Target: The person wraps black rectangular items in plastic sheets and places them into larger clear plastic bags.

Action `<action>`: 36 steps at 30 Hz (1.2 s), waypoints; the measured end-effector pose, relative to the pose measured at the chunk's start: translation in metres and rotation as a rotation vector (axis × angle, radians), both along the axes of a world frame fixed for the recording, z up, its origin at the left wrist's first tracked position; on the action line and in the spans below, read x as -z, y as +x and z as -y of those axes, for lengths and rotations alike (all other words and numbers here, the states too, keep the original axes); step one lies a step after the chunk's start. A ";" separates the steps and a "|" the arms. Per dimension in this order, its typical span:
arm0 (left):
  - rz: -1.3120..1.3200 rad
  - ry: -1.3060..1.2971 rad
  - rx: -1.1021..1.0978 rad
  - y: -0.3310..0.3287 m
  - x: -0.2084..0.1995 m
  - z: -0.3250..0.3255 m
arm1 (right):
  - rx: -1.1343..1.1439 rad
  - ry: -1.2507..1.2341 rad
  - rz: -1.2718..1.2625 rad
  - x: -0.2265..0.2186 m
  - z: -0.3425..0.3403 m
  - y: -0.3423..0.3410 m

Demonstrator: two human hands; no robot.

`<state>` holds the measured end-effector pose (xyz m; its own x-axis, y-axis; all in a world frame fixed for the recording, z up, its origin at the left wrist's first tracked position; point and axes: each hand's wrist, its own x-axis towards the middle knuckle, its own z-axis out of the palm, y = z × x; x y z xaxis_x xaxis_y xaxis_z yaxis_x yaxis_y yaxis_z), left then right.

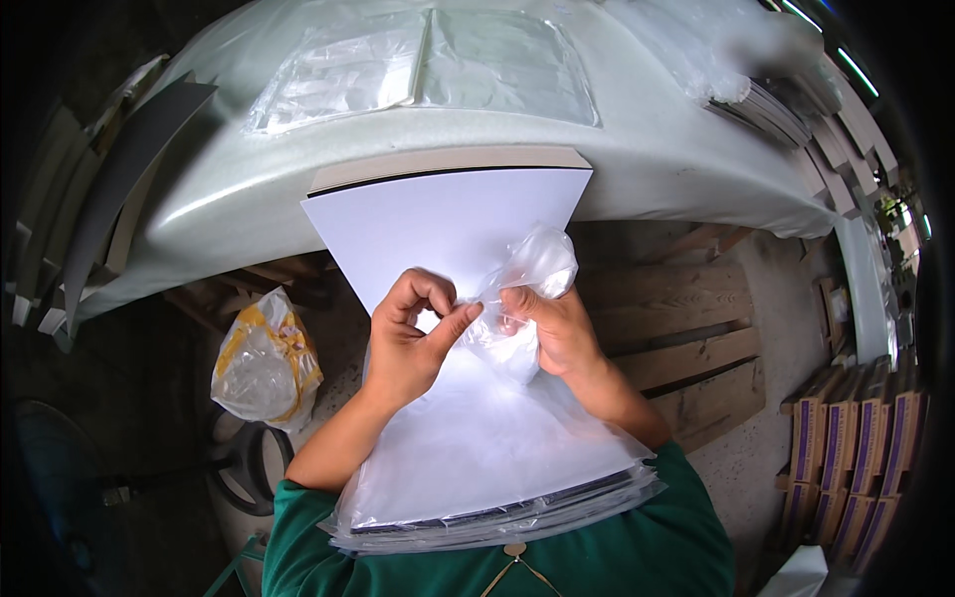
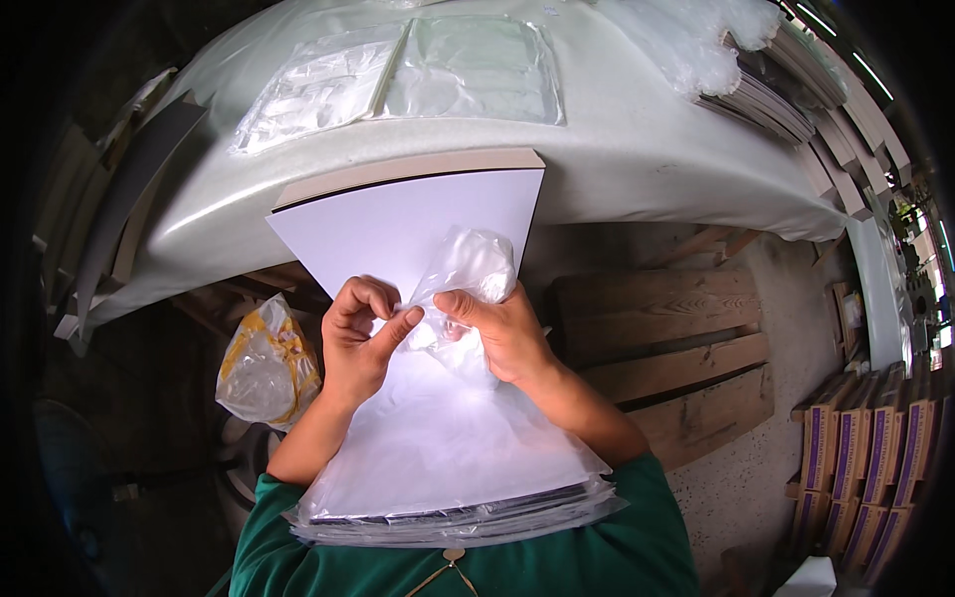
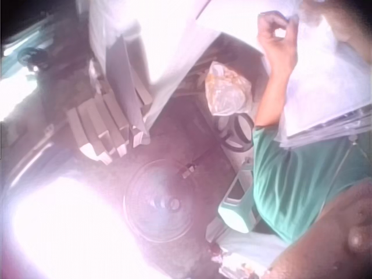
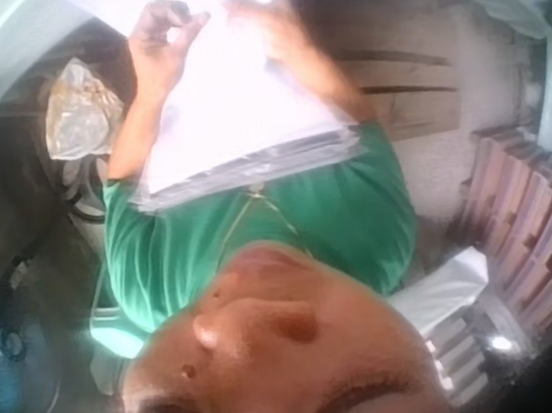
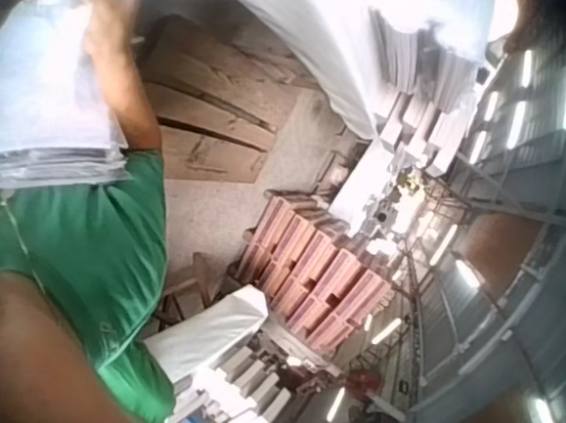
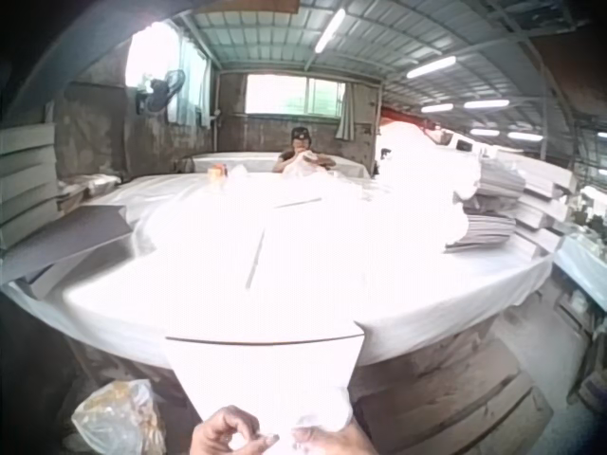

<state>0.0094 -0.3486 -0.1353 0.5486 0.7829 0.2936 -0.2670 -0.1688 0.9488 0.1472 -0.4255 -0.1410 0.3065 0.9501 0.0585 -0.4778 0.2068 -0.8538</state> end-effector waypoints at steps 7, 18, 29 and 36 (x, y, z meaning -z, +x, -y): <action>-0.221 0.133 0.059 -0.009 0.002 -0.004 | -0.031 -0.059 -0.060 -0.001 0.002 0.001; -0.132 0.126 0.075 -0.005 -0.002 -0.002 | 0.068 -0.014 -0.060 0.000 -0.001 -0.002; 0.033 -0.291 0.223 -0.012 0.003 -0.026 | -0.323 0.130 0.042 0.013 0.013 0.024; -0.239 0.146 0.985 -0.022 -0.016 -0.026 | -0.278 0.145 0.028 -0.001 0.034 0.063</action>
<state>-0.0125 -0.3223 -0.1197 0.9855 -0.0816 0.1485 -0.1560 -0.0954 0.9831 0.2104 -0.4593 -0.1397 0.0321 0.9783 0.2047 -0.5098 0.1922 -0.8386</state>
